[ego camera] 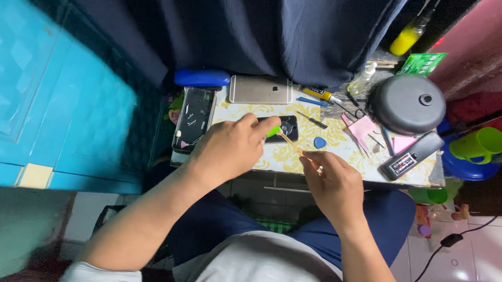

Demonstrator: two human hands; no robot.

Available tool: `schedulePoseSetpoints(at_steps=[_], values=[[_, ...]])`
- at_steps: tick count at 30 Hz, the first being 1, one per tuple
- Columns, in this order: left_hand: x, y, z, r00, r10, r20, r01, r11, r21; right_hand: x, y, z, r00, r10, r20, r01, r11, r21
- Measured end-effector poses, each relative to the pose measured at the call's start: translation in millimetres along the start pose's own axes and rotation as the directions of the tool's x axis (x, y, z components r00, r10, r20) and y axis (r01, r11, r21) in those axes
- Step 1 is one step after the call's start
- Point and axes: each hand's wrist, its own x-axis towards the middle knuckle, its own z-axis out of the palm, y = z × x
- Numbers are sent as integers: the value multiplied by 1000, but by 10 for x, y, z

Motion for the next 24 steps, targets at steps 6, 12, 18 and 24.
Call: schedulePoseSetpoints(at_steps=[6,12,18,24], values=[[44,-80,-151,989,-49,143,42,998,50,26,-69,71,1000,-17,0,17,1000,23],[-49,-1,-23,991,-41,130,40,999,13,31,-100,131,999,-28,25,26,998,63],[-116,-43,124,992,-38,118,22,991,134,-2,-100,111,998,4,58,-8,998,68],[-76,-62,-59,988,-82,132,75,995,62,-27,-89,59,998,19,56,-22,997,70]])
